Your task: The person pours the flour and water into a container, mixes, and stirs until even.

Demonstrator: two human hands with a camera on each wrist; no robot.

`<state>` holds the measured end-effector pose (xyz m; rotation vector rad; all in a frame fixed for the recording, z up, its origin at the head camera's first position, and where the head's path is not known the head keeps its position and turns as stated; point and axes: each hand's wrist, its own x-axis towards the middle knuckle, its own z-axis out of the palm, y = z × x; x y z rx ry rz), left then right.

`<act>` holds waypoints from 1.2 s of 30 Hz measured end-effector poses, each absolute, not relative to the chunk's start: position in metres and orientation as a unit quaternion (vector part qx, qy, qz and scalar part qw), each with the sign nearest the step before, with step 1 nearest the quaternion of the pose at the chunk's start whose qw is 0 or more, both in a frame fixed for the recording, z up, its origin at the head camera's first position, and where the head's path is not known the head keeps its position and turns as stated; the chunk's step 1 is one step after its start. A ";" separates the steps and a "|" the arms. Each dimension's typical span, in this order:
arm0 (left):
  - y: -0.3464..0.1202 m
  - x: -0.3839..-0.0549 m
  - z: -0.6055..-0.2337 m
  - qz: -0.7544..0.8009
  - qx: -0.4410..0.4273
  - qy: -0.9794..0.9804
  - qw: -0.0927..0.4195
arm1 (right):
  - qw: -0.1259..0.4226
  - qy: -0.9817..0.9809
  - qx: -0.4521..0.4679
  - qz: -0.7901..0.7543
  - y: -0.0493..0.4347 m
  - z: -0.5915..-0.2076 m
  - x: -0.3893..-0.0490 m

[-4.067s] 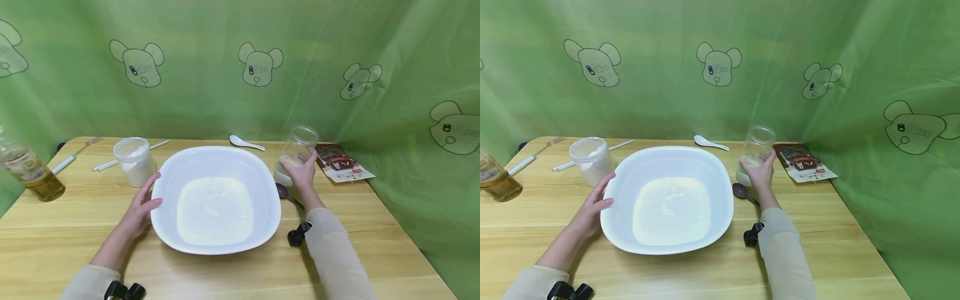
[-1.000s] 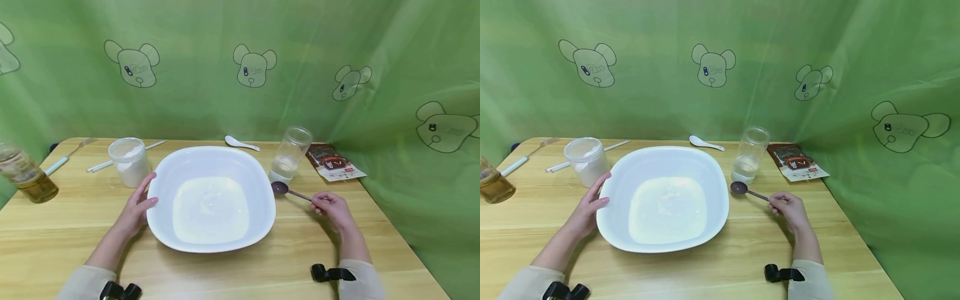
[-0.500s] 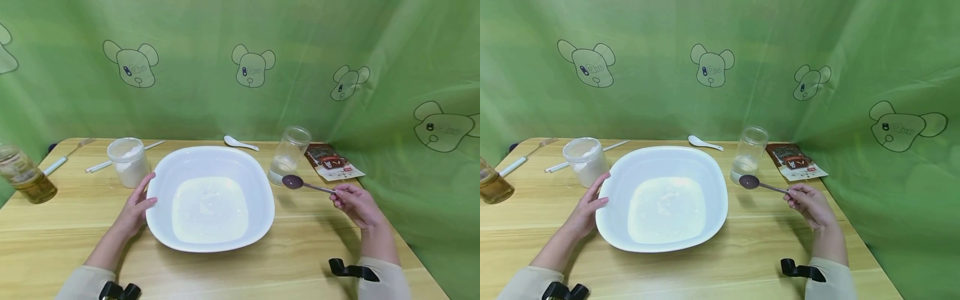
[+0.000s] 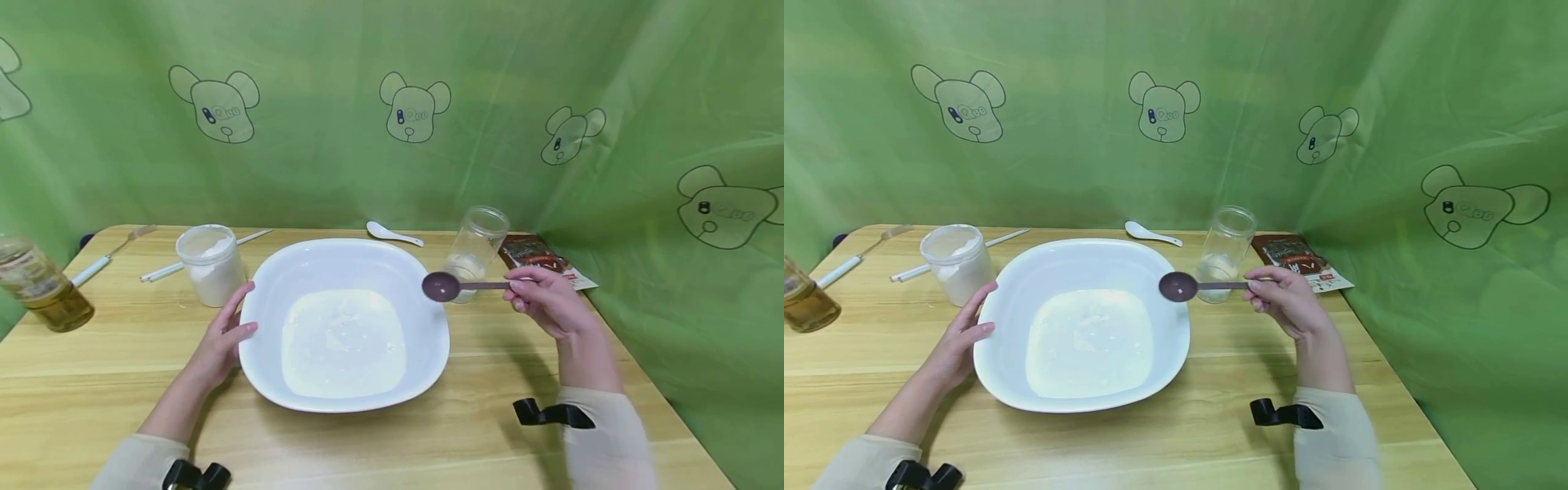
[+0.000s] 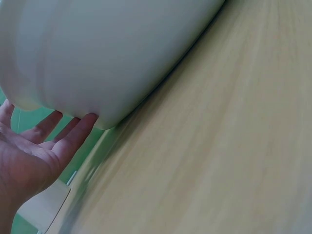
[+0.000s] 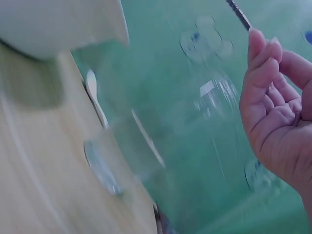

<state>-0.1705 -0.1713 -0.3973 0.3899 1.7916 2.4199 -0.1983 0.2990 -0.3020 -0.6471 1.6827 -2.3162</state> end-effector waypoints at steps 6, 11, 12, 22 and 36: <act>-0.171 -0.170 -0.397 0.801 0.134 0.582 0.047 | 0.109 0.667 -0.147 -0.723 0.255 -0.289 -0.213; -0.170 -0.170 -0.395 0.803 0.136 0.579 0.042 | 0.102 0.740 -0.111 -0.655 0.221 -0.289 -0.227; -0.170 -0.170 -0.395 0.802 0.135 0.580 0.041 | 0.100 0.751 -0.108 -0.643 0.215 -0.291 -0.230; -0.170 -0.170 -0.397 0.800 0.125 0.585 0.047 | 0.145 0.823 -0.110 -0.539 0.180 -0.300 -0.243; -0.170 -0.169 -0.395 0.798 0.122 0.589 0.045 | 0.143 0.855 -0.133 -0.480 0.156 -0.301 -0.247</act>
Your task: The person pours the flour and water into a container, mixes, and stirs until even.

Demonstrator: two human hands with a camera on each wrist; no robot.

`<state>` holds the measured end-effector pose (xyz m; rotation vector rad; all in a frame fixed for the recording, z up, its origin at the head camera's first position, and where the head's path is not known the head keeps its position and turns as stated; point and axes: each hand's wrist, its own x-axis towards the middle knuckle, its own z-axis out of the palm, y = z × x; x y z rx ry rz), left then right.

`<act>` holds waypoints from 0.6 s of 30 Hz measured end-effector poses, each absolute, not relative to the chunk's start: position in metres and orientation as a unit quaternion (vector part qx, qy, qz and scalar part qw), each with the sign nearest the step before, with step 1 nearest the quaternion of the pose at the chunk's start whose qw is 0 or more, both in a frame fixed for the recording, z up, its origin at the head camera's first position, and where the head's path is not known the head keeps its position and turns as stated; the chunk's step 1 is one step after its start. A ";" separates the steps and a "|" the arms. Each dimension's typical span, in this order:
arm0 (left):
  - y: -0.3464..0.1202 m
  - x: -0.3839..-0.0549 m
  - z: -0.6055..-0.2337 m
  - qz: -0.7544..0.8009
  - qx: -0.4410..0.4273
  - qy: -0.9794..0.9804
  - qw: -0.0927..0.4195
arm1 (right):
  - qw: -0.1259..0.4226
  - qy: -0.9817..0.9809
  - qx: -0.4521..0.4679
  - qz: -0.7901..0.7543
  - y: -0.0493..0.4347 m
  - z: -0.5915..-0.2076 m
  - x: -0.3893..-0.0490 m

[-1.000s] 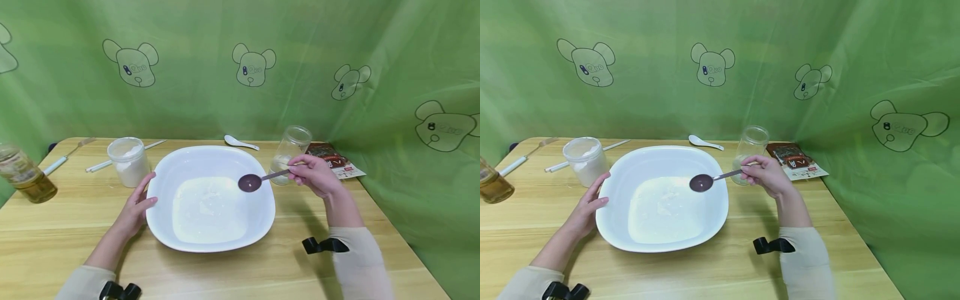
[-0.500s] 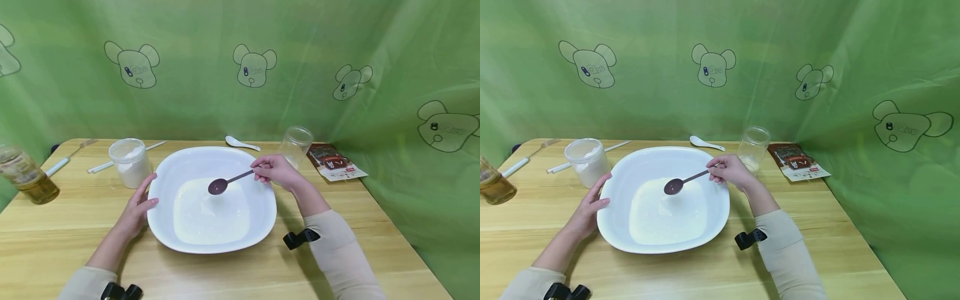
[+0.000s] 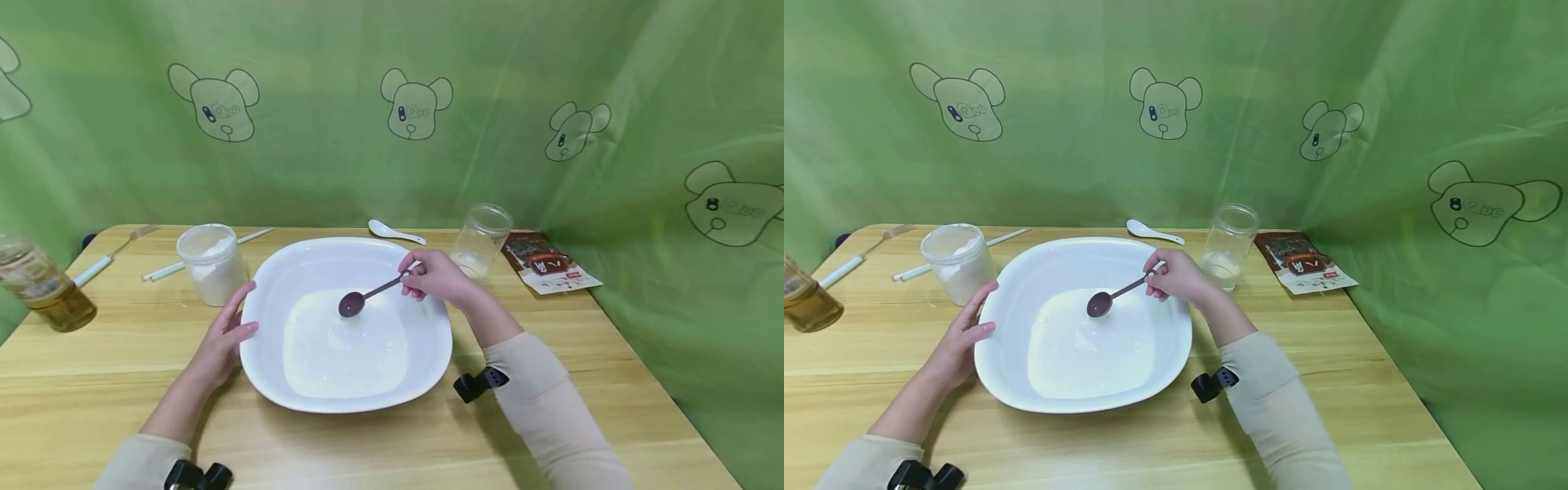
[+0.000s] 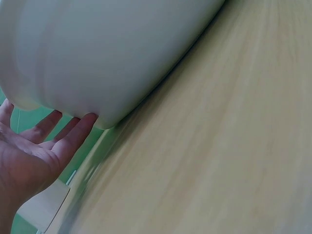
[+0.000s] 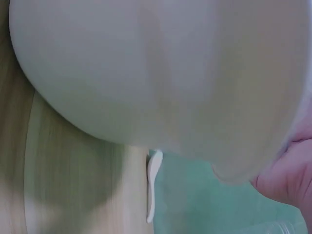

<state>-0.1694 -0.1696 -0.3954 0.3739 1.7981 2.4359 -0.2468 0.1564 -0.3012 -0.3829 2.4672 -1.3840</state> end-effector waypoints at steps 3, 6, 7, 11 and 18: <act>-0.171 -0.170 -0.396 0.798 0.122 0.589 0.042 | 0.147 0.851 -0.122 -0.489 0.147 -0.303 -0.251; -0.172 -0.170 -0.396 0.801 0.128 0.584 0.038 | 0.161 0.849 -0.123 -0.487 0.138 -0.307 -0.256; -0.172 -0.170 -0.397 0.803 0.130 0.581 0.038 | 0.166 0.849 -0.124 -0.486 0.135 -0.309 -0.257; -0.172 -0.170 -0.399 0.808 0.144 0.571 0.037 | 0.187 0.851 -0.131 -0.473 0.128 -0.316 -0.259; -0.171 -0.172 -0.399 0.808 0.145 0.569 0.039 | 0.211 0.854 -0.166 -0.446 0.134 -0.319 -0.254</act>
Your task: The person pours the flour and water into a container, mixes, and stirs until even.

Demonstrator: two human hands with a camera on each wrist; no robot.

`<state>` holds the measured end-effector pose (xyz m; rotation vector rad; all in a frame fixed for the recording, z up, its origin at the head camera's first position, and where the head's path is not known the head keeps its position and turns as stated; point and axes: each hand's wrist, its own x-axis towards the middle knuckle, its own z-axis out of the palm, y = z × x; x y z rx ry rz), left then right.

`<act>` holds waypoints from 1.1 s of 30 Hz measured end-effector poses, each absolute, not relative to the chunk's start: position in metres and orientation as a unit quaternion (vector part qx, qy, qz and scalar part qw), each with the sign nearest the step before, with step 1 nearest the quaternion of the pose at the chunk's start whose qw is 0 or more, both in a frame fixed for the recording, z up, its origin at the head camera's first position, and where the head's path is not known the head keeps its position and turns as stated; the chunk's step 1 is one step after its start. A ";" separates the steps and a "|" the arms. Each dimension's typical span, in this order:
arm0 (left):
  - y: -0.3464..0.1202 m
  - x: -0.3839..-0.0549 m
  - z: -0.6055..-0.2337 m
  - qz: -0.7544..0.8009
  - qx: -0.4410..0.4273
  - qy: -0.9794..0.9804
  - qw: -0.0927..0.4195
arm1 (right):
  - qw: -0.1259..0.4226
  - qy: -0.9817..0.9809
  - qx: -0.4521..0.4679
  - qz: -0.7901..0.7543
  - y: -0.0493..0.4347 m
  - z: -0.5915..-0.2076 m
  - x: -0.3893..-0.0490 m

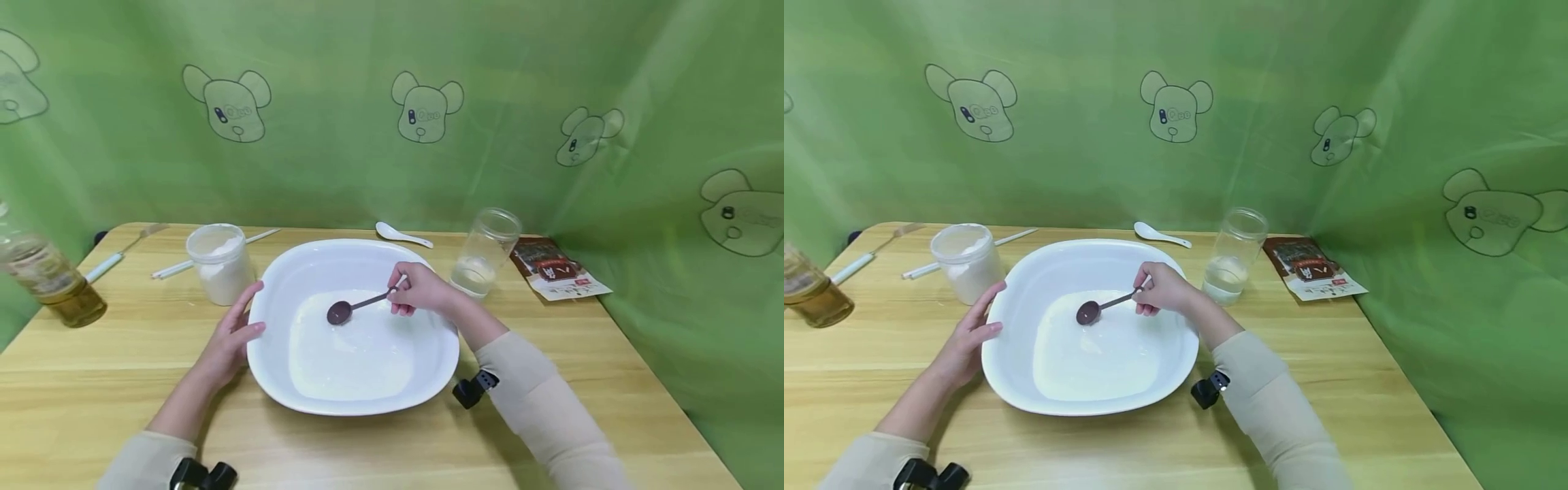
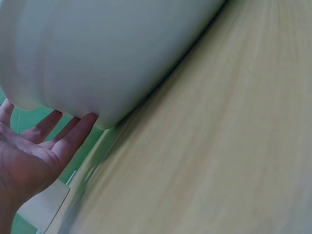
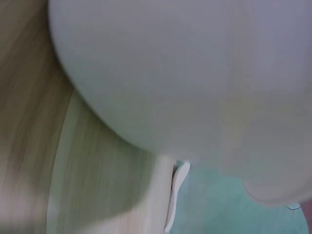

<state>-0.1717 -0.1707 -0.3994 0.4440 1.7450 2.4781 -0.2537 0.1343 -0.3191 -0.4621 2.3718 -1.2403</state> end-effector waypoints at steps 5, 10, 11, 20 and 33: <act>-0.172 -0.174 -0.399 0.803 0.130 0.580 0.046 | 0.210 0.870 -0.189 -0.403 0.147 -0.310 -0.250; -0.172 -0.174 -0.398 0.800 0.127 0.584 0.046 | 0.168 0.887 -0.177 -0.392 0.156 -0.304 -0.257; -0.172 -0.174 -0.398 0.801 0.128 0.583 0.045 | 0.159 0.890 -0.172 -0.391 0.155 -0.305 -0.260; -0.172 -0.172 -0.397 0.805 0.134 0.576 0.045 | 0.091 0.900 -0.220 -0.366 0.129 -0.317 -0.270; -0.172 -0.172 -0.397 0.801 0.134 0.583 0.040 | 0.217 0.850 -0.269 -0.397 0.120 -0.317 -0.247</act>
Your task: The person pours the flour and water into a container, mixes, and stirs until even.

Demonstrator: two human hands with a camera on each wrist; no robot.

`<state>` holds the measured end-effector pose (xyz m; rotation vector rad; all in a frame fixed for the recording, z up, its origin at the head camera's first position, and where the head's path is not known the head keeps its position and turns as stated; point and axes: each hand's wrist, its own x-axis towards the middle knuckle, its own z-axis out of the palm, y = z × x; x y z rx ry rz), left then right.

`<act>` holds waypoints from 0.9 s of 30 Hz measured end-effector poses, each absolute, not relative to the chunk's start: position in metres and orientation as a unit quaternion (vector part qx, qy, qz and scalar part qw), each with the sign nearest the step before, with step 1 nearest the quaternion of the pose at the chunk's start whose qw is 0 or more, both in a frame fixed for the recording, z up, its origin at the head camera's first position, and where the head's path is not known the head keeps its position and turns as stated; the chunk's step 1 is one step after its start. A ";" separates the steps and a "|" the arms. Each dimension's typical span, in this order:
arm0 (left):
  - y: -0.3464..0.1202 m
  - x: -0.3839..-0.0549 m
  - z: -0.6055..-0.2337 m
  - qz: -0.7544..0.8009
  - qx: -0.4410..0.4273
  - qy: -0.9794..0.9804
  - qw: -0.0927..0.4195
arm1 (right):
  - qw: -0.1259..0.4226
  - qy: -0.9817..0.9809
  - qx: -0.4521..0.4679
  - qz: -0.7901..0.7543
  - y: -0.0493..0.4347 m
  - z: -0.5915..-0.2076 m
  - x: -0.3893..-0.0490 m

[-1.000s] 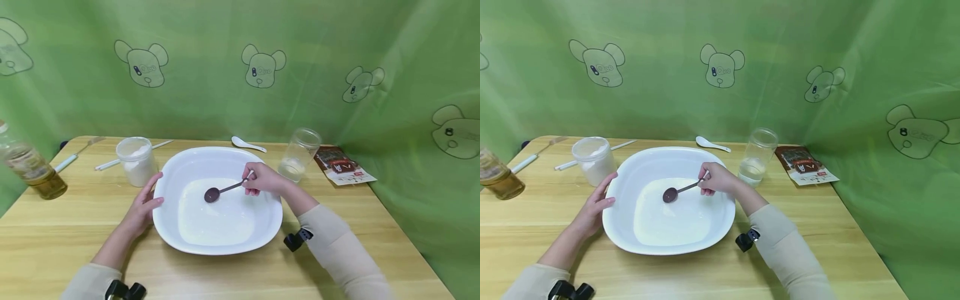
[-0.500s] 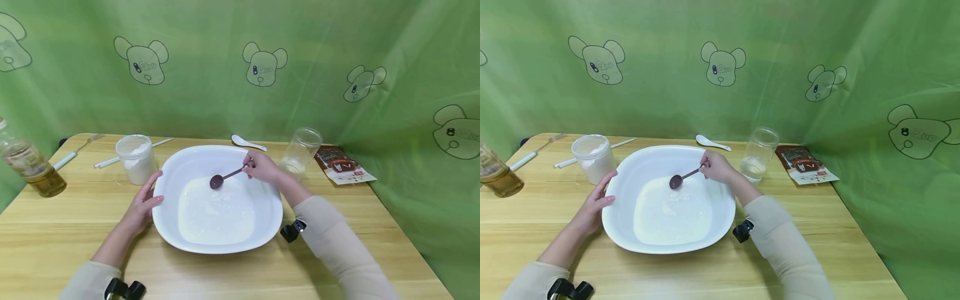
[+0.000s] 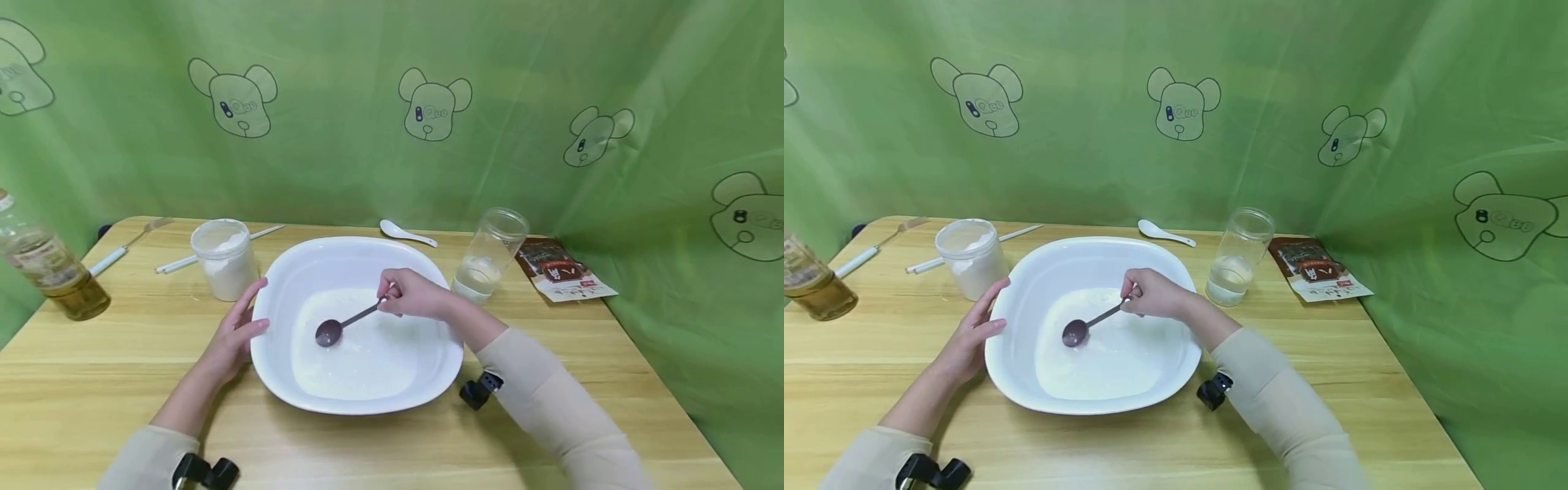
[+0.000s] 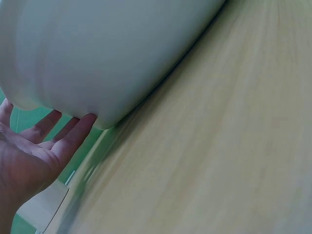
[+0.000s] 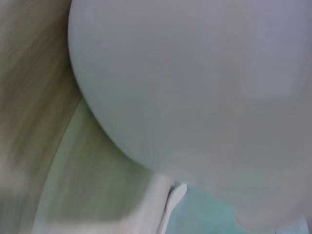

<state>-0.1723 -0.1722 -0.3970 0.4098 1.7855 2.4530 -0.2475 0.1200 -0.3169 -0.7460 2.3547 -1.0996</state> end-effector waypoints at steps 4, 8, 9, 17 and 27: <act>-0.172 -0.173 -0.396 0.799 0.134 0.585 0.038 | 0.195 0.865 -0.277 -0.370 0.137 -0.310 -0.245; -0.171 -0.172 -0.396 0.798 0.132 0.586 0.038 | 0.165 0.880 -0.252 -0.368 0.152 -0.306 -0.248; -0.171 -0.172 -0.396 0.798 0.131 0.586 0.038 | 0.157 0.883 -0.245 -0.370 0.155 -0.305 -0.249; -0.170 -0.171 -0.396 0.798 0.126 0.589 0.036 | 0.106 0.889 -0.246 -0.371 0.154 -0.309 -0.261; -0.171 -0.171 -0.397 0.799 0.126 0.587 0.035 | 0.160 0.869 -0.279 -0.376 0.138 -0.316 -0.256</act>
